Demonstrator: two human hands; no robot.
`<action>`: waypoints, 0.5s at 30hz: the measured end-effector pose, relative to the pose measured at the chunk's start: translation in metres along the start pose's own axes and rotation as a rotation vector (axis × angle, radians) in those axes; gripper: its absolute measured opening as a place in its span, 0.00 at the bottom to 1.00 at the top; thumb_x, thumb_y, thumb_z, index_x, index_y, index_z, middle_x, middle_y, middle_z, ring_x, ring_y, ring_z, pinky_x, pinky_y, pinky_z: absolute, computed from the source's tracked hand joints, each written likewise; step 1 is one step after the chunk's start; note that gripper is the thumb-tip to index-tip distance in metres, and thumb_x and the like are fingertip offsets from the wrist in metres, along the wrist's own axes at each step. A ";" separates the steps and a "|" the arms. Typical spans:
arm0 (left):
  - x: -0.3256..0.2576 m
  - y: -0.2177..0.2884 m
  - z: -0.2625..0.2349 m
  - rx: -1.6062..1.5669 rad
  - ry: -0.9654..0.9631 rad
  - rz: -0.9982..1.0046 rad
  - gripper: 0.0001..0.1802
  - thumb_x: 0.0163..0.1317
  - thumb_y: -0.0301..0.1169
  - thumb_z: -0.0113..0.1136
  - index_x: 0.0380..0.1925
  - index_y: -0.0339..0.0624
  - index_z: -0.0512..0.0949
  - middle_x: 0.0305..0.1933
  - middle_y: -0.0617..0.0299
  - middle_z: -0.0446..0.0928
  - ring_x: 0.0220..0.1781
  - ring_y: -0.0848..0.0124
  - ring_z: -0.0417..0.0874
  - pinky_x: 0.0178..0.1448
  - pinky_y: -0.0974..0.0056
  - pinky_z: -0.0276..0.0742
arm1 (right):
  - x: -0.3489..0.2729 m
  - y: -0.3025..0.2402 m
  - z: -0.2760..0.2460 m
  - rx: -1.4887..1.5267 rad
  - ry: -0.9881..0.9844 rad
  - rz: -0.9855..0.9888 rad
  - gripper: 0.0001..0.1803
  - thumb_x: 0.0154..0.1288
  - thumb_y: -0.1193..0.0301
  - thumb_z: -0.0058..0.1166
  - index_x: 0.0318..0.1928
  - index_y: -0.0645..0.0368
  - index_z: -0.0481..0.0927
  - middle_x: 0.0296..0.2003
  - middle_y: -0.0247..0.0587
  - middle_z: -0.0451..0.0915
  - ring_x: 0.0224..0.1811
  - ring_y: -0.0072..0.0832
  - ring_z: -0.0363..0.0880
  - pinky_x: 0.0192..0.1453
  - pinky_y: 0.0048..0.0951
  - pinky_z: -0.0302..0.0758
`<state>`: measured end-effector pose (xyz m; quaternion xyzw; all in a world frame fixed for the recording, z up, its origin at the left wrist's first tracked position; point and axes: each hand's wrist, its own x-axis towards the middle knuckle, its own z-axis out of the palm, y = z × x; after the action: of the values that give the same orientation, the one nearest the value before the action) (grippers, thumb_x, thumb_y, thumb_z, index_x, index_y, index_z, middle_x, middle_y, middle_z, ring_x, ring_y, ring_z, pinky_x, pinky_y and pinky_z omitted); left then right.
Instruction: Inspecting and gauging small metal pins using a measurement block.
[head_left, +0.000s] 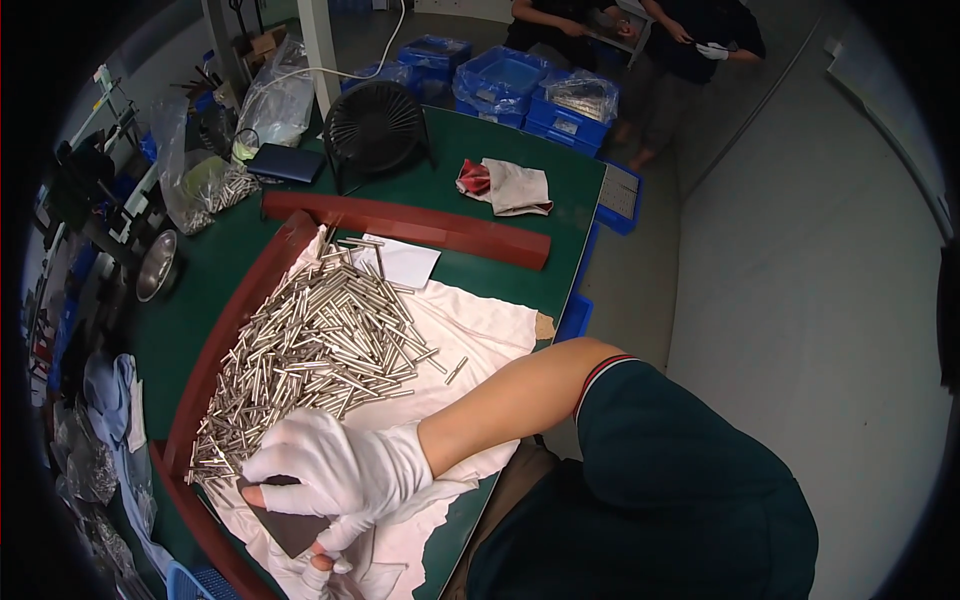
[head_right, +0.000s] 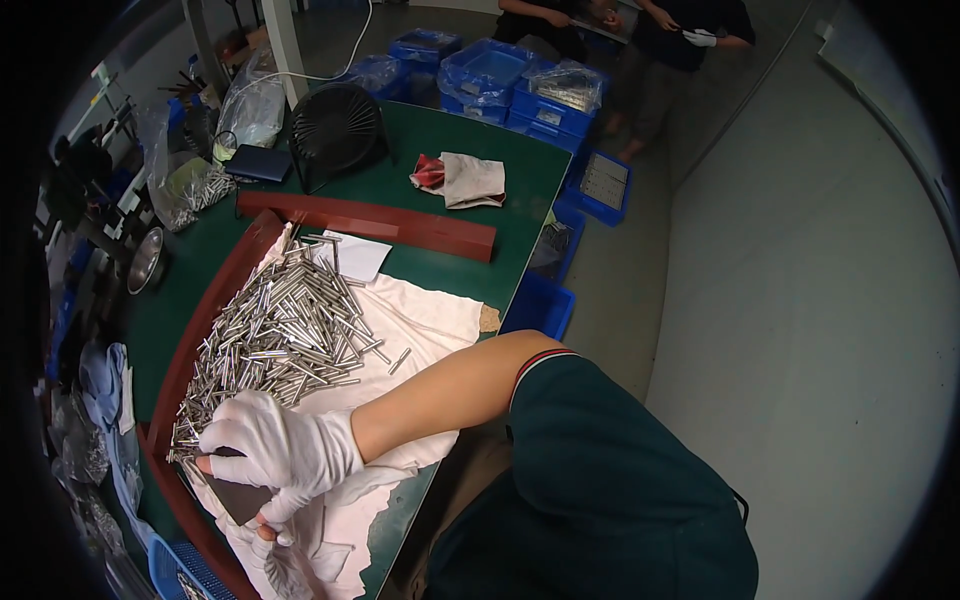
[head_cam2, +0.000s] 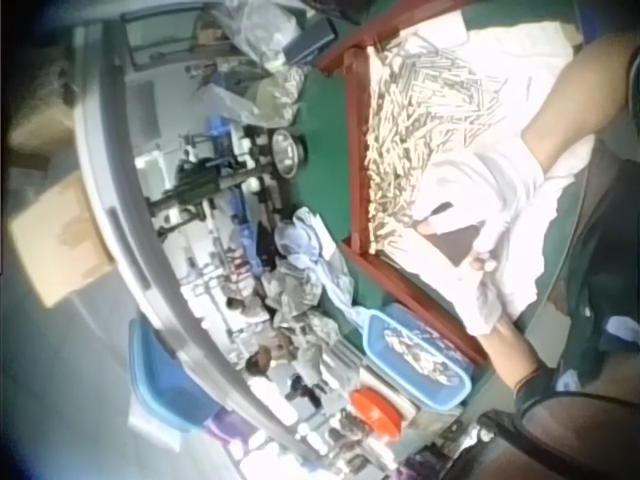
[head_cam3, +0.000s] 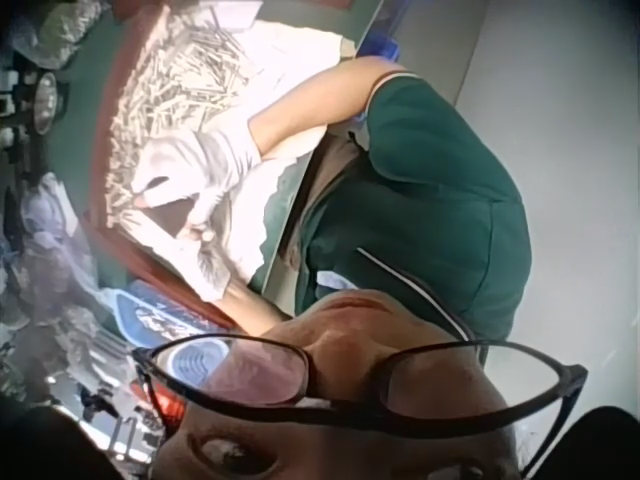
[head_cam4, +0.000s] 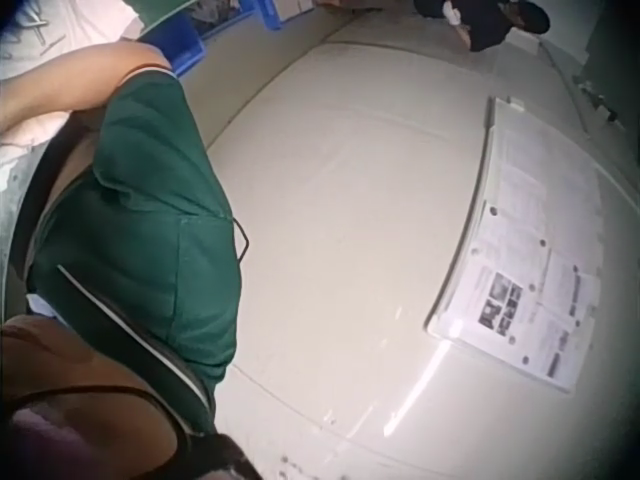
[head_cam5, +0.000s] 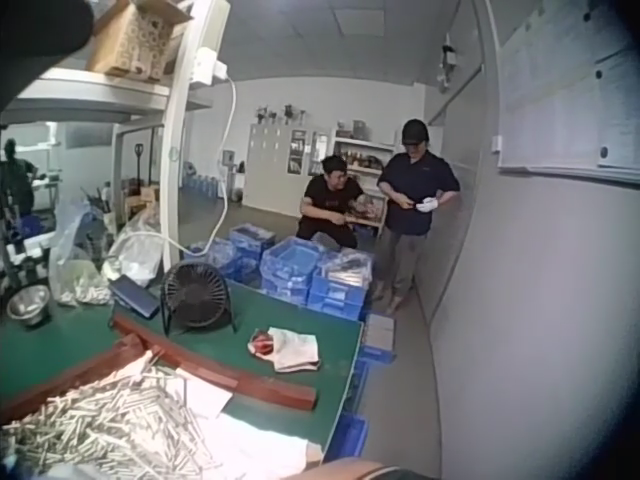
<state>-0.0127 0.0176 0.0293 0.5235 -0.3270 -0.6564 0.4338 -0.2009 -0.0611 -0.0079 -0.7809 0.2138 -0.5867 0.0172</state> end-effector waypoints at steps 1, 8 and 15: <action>0.000 -0.001 -0.001 0.000 0.001 0.000 0.10 0.53 0.22 0.58 0.37 0.31 0.75 0.33 0.57 0.73 0.33 0.69 0.72 0.39 0.71 0.70 | 0.000 0.000 0.001 0.000 0.003 0.000 0.45 0.32 0.48 0.65 0.51 0.66 0.76 0.45 0.46 0.70 0.43 0.43 0.67 0.44 0.44 0.66; -0.001 -0.003 -0.003 0.005 0.013 0.006 0.10 0.52 0.23 0.60 0.35 0.32 0.75 0.32 0.57 0.73 0.34 0.68 0.73 0.40 0.70 0.70 | 0.000 0.000 -0.001 -0.014 0.005 0.002 0.44 0.32 0.49 0.66 0.51 0.66 0.76 0.45 0.47 0.70 0.44 0.43 0.68 0.44 0.44 0.65; 0.001 -0.004 -0.006 0.054 0.011 0.015 0.07 0.54 0.23 0.58 0.34 0.33 0.75 0.32 0.57 0.72 0.34 0.69 0.72 0.39 0.69 0.70 | 0.000 0.000 0.000 -0.031 0.004 0.000 0.45 0.32 0.50 0.66 0.51 0.66 0.75 0.45 0.47 0.71 0.44 0.43 0.68 0.45 0.44 0.65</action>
<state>-0.0081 0.0188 0.0242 0.5364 -0.3461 -0.6411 0.4261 -0.2009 -0.0608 -0.0078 -0.7797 0.2230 -0.5850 0.0045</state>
